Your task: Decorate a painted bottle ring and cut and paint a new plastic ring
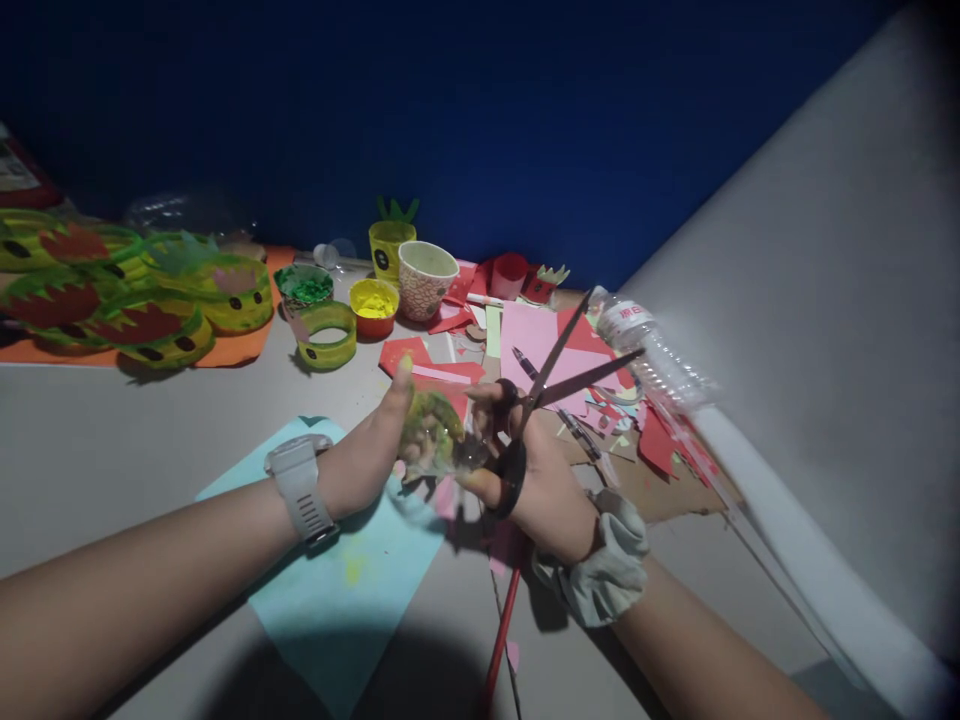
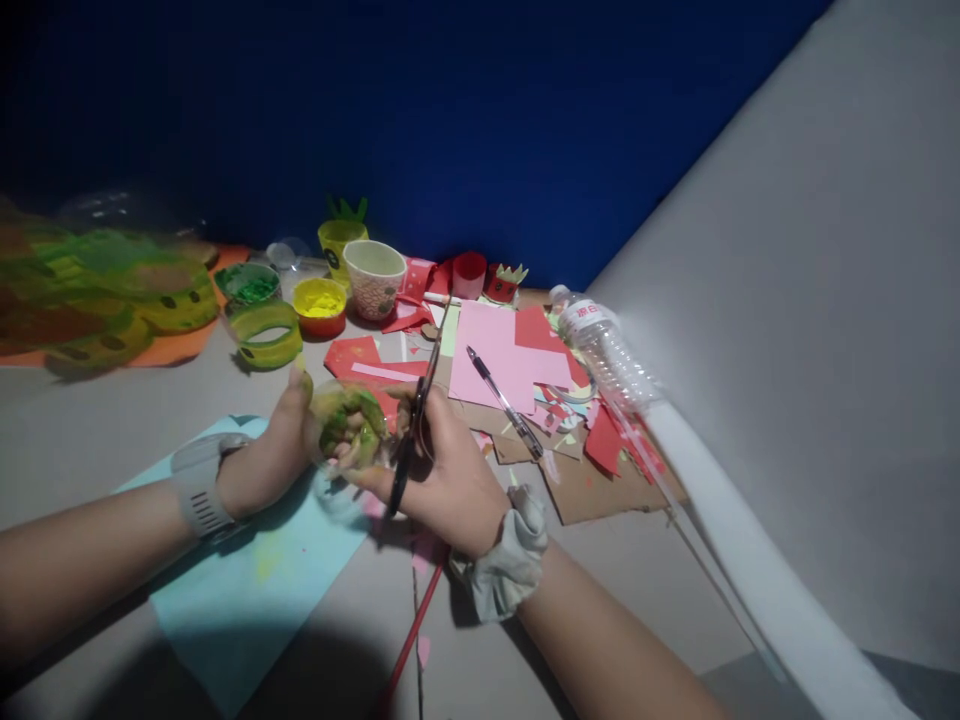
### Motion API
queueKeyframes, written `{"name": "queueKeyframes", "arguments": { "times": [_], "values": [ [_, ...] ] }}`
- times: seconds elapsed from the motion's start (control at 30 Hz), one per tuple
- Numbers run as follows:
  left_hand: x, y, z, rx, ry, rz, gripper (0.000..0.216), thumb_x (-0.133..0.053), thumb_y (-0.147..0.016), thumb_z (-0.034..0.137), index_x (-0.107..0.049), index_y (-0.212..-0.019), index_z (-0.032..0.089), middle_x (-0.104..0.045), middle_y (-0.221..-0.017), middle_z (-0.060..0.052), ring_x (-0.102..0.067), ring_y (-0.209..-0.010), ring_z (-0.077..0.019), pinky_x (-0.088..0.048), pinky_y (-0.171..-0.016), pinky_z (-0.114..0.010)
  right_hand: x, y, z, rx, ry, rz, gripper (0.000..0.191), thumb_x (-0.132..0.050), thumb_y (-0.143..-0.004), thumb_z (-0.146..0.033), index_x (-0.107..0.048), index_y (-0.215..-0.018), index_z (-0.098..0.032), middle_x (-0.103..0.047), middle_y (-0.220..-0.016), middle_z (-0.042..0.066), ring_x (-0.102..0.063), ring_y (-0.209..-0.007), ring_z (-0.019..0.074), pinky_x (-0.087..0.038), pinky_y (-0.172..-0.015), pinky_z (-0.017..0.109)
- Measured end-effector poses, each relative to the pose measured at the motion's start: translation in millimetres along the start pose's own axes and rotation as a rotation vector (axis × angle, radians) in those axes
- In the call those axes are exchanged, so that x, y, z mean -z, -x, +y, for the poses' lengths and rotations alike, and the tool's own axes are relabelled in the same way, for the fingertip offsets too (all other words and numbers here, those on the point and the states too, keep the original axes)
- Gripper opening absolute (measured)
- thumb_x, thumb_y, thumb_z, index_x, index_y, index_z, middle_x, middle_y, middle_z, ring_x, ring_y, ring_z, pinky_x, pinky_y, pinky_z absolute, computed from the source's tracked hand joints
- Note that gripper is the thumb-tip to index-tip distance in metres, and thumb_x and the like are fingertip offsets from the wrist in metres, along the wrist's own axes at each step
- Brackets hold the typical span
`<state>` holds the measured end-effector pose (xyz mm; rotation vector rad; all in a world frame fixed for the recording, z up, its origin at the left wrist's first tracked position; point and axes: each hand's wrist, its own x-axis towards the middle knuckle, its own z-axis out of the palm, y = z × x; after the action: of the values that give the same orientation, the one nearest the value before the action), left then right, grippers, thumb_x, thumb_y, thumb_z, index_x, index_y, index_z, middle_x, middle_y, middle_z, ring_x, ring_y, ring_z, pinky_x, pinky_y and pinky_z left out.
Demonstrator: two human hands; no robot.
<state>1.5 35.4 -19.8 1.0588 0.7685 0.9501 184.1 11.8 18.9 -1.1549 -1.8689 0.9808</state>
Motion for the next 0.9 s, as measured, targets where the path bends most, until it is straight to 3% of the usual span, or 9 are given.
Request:
{"name": "queueKeyframes", "arguments": {
  "times": [0.13,0.3,0.43,0.53,0.67,0.9],
  "values": [
    [-3.4,3.8,4.0,-0.040,-0.145,-0.014,0.079,-0.017,-0.081,0.079,-0.063,-0.088,0.016,-0.055,-0.057,-0.002,-0.051,-0.049,-0.0142,-0.044,-0.053,-0.027,1.0,0.6,-0.9,0.002,-0.044,0.046,0.042,-0.065,-0.082,-0.050,-0.054,-0.112,-0.023,-0.055,-0.089,0.002,-0.054,-0.078,0.0167,-0.045,-0.070,0.029],
    [-9.6,8.9,19.8,-0.120,-0.177,-0.085,0.066,-0.041,-0.079,0.076,-0.051,-0.112,0.019,-0.054,-0.067,0.001,-0.051,-0.052,-0.0124,-0.042,-0.048,-0.023,3.4,-2.0,-5.1,-0.107,-0.081,0.086,0.042,-0.061,-0.083,-0.056,-0.058,-0.108,-0.022,-0.052,-0.080,0.000,-0.051,-0.072,0.0162,-0.043,-0.066,0.029],
    [-10.4,7.7,27.3,-0.018,-0.129,-0.133,0.057,-0.050,-0.082,0.066,-0.050,-0.116,0.021,-0.057,-0.071,0.000,-0.056,-0.053,-0.0126,-0.042,-0.044,-0.021,4.6,-5.3,-6.0,-0.124,-0.170,0.117,0.051,-0.055,-0.083,-0.065,-0.058,-0.108,-0.020,-0.050,-0.081,0.000,-0.049,-0.073,0.0149,-0.043,-0.069,0.028],
    [-9.3,5.0,27.8,0.067,-0.051,-0.091,0.059,-0.050,-0.080,0.069,-0.055,-0.115,0.021,-0.059,-0.073,-0.002,-0.059,-0.054,-0.0130,-0.037,-0.040,-0.019,5.9,-7.4,-2.9,-0.154,-0.254,0.121,0.054,-0.048,-0.085,-0.068,-0.059,-0.108,-0.020,-0.049,-0.080,0.000,-0.044,-0.068,0.0128,-0.040,-0.063,0.026],
    [-8.5,1.0,27.6,0.076,0.044,-0.001,0.064,-0.052,-0.072,0.076,-0.059,-0.095,0.017,-0.058,-0.067,-0.002,-0.057,-0.048,-0.0119,-0.039,-0.037,-0.019,8.5,-8.7,1.7,-0.200,-0.316,0.097,0.047,-0.049,-0.087,-0.065,-0.059,-0.096,-0.020,-0.046,-0.073,-0.002,-0.039,-0.061,0.0109,-0.034,-0.057,0.025],
    [-9.2,-1.0,28.8,0.022,0.044,0.041,0.059,-0.052,-0.076,0.072,-0.060,-0.096,0.017,-0.059,-0.066,-0.001,-0.057,-0.048,-0.0107,-0.044,-0.039,-0.019,5.0,-9.8,-1.8,-0.192,-0.323,0.103,0.034,-0.063,-0.083,-0.053,-0.055,-0.094,-0.022,-0.049,-0.077,-0.002,-0.045,-0.066,0.0116,-0.041,-0.065,0.026]
  ]
}}
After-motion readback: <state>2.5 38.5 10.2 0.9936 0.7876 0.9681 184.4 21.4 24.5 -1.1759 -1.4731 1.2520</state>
